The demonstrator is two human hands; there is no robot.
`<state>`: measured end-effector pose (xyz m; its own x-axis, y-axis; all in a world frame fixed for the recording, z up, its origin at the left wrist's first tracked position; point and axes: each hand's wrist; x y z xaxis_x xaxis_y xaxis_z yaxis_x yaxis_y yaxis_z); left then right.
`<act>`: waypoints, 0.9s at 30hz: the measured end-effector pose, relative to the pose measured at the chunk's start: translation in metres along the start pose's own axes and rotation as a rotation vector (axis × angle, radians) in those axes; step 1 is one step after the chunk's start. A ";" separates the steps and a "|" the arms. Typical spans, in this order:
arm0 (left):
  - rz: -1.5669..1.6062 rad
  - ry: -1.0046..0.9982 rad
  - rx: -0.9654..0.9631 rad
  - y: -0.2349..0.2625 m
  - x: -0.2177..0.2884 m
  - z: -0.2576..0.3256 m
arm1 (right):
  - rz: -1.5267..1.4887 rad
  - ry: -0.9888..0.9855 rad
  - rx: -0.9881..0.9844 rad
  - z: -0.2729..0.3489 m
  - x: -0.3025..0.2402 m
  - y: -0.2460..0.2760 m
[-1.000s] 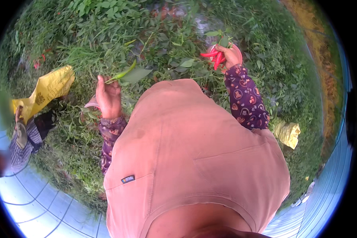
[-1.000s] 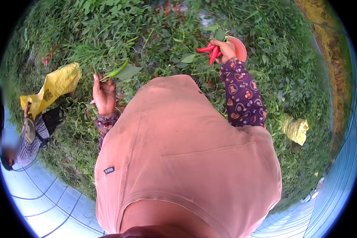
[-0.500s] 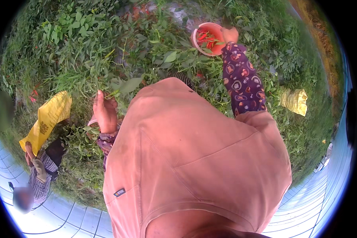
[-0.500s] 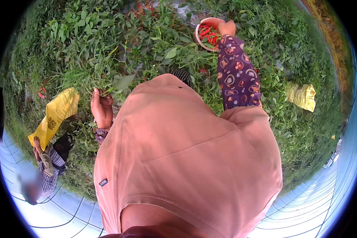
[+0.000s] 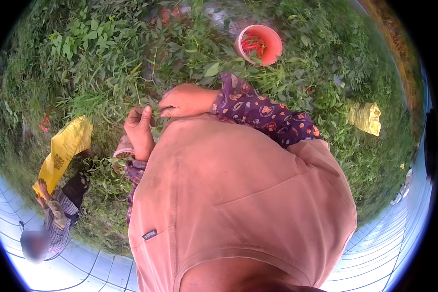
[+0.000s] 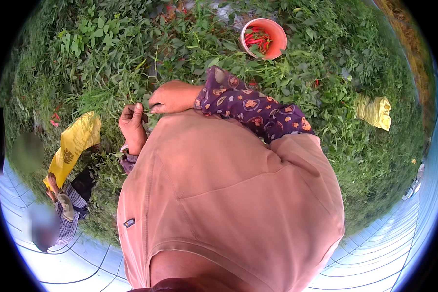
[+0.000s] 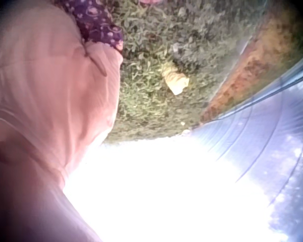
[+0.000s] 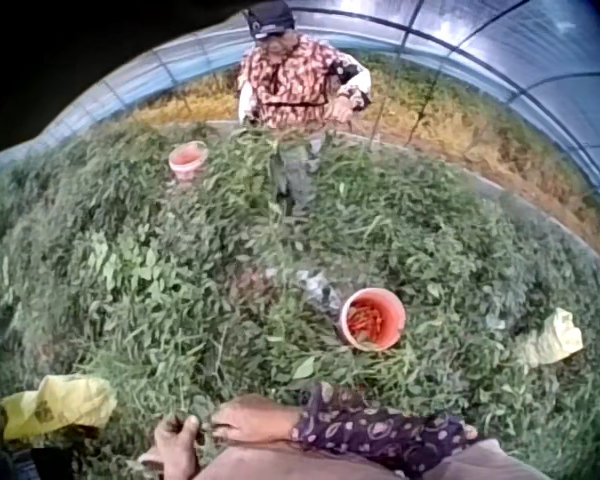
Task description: The person picks chili peppers from plants by hand and places them into a red bucket.
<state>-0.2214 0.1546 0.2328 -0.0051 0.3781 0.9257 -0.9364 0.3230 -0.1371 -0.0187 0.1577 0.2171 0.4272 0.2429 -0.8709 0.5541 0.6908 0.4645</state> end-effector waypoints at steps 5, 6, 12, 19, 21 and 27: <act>-0.056 -0.257 0.545 0.055 -0.024 -0.030 | 0.118 0.025 0.053 -0.003 -0.031 0.008; -0.167 -0.271 0.603 0.083 -0.032 -0.031 | 0.168 0.029 0.156 0.002 -0.029 0.012; -0.296 -0.040 0.581 0.154 -0.111 0.018 | 0.552 -0.428 0.733 0.131 0.103 0.080; -0.114 0.258 0.912 0.188 -0.236 0.121 | 0.283 -1.079 0.748 0.250 0.194 0.090; 0.047 0.468 1.014 0.165 -0.255 0.143 | 0.125 -1.031 0.714 0.280 0.210 0.084; 0.291 0.591 1.101 0.088 -0.263 0.174 | 0.089 -1.036 0.284 0.323 0.234 0.084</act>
<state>-0.3635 -0.0671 0.0387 -0.3665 0.7308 0.5759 -0.7236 -0.6130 0.3172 0.3587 0.0528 0.1038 0.7972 -0.5025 -0.3346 0.5800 0.4838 0.6554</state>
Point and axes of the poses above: each hand's wrist, its own z-axis away from the middle knuckle, its own y-axis out of the back of the hand, x = y × z, and after that the axes turned 13 degrees about -x, right-handed
